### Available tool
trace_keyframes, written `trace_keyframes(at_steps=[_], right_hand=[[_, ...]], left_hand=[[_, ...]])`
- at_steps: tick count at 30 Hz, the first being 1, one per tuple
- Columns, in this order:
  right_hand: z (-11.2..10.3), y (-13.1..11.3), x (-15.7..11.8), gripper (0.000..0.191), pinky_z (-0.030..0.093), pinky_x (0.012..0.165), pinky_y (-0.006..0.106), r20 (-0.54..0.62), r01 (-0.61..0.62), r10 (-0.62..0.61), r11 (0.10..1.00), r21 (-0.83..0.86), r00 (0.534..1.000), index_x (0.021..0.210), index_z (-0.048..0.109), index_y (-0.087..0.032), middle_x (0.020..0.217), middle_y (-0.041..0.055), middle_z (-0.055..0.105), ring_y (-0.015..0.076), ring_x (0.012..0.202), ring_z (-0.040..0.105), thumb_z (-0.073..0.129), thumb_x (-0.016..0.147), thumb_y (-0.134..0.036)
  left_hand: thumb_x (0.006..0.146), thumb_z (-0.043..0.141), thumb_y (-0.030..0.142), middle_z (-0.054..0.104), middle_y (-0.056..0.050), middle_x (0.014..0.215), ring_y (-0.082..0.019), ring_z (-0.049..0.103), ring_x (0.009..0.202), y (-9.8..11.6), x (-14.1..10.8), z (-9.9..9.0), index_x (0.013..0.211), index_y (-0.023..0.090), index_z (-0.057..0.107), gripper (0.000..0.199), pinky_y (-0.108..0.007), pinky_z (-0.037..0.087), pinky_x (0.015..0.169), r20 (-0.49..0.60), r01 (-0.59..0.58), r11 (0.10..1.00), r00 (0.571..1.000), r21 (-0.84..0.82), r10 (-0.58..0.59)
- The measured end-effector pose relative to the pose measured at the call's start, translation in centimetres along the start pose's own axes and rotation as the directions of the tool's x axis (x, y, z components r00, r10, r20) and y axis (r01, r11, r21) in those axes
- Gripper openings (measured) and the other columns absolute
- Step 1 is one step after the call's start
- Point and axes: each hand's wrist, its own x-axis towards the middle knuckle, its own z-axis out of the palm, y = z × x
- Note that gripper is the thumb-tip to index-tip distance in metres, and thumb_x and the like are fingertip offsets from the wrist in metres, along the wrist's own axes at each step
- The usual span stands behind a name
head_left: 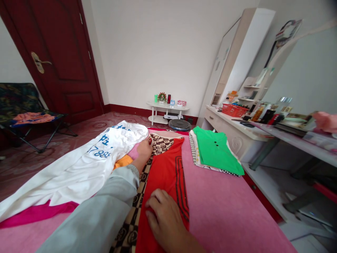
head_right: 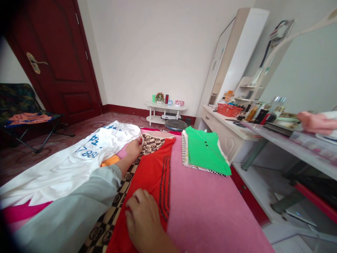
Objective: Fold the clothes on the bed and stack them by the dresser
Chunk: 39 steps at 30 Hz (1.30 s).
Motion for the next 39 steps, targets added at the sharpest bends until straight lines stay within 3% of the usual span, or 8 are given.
trace_keyframes(at_steps=[3,6,8,15,21,27,33,39], right_hand=[[0.0,0.0,0.0,0.016,0.038,0.081,0.027,-0.006,-0.002,0.002,1.0,-0.001,1.0,0.09,0.056,-0.023,0.098,-0.001,0.055,0.0152,0.092,0.049,0.057,0.081,-0.011],[0.1,0.0,0.0,0.015,0.038,0.08,0.027,-0.007,-0.001,0.001,1.0,0.0,1.0,0.089,0.056,-0.024,0.097,-0.0012,0.055,0.0151,0.091,0.049,0.057,0.081,-0.011],[0.1,0.0,0.0,0.015,0.038,0.08,0.027,-0.006,-0.003,0.003,1.0,0.0,1.0,0.09,0.056,-0.024,0.098,-0.0009,0.055,0.0153,0.091,0.049,0.057,0.082,-0.012],[0.0,0.0,0.0,0.011,0.039,0.079,0.027,0.0,-0.006,0.006,1.0,-0.006,1.0,0.089,0.056,-0.023,0.098,-0.0001,0.055,0.0158,0.091,0.05,0.055,0.083,-0.013],[-0.1,0.0,0.0,0.013,0.039,0.079,0.027,-0.01,-0.005,0.005,1.0,0.01,1.0,0.089,0.056,-0.023,0.096,-0.0006,0.055,0.0153,0.091,0.049,0.057,0.082,-0.012],[-0.1,0.0,0.0,0.012,0.039,0.079,0.026,-0.016,-0.004,0.004,1.0,0.015,1.0,0.089,0.057,-0.023,0.096,-0.0011,0.054,0.0144,0.09,0.049,0.056,0.083,-0.013],[0.0,0.1,0.1,0.013,0.039,0.08,0.026,-0.012,-0.011,0.011,1.0,0.025,1.0,0.089,0.057,-0.024,0.096,-0.0009,0.054,0.015,0.091,0.049,0.057,0.082,-0.012],[-0.2,0.0,0.0,0.013,0.039,0.079,0.026,-0.01,-0.009,0.009,1.0,0.023,1.0,0.089,0.057,-0.023,0.096,-0.0009,0.054,0.0147,0.09,0.05,0.057,0.082,-0.012]], left_hand=[[0.082,0.048,0.013,0.053,-0.013,0.126,-0.029,0.045,0.119,1.0,-0.5,-0.9,0.116,0.021,0.059,0.038,-0.041,0.039,0.095,-0.047,-0.251,0.967,0.966,0.038,0.253],[0.079,0.048,0.008,0.052,-0.008,0.128,-0.026,0.04,0.124,2.2,-0.8,-1.2,0.11,0.025,0.064,0.039,-0.041,0.032,0.104,0.155,-0.63,0.776,0.77,0.033,0.619],[0.079,0.051,0.011,0.059,-0.01,0.115,-0.026,0.047,0.116,2.7,-1.0,-1.0,0.102,0.023,0.068,0.031,-0.041,0.034,0.101,0.304,-0.695,0.719,0.687,0.011,0.66],[0.086,0.045,0.034,0.059,-0.023,0.109,-0.037,0.053,0.105,2.7,-0.8,0.1,0.095,0.009,0.069,0.036,-0.049,0.042,0.086,0.303,-0.47,0.868,0.86,0.157,0.411],[0.088,0.041,0.036,0.056,-0.022,0.116,-0.033,0.059,0.1,1.1,0.6,-0.7,0.109,0.011,0.063,0.04,-0.041,0.047,0.079,0.198,-0.182,0.959,0.97,0.22,0.139],[0.08,0.052,0.051,0.063,-0.018,0.109,-0.032,0.057,0.104,-1.3,1.4,-1.1,0.114,0.014,0.059,0.05,-0.038,0.046,0.081,0.132,-0.043,0.98,0.991,0.193,0.018],[0.071,0.067,0.038,0.069,-0.008,0.1,-0.026,0.061,0.098,-1.3,1.4,-1.0,0.113,0.021,0.059,0.047,-0.031,0.044,0.081,0.09,-0.004,1.0,0.996,-0.03,0.007],[0.078,0.053,0.02,0.068,-0.002,0.093,-0.016,0.062,0.084,0.5,0.5,-1.7,0.113,0.022,0.063,0.036,-0.025,0.046,0.078,0.084,-0.167,0.967,0.979,-0.193,0.186]])
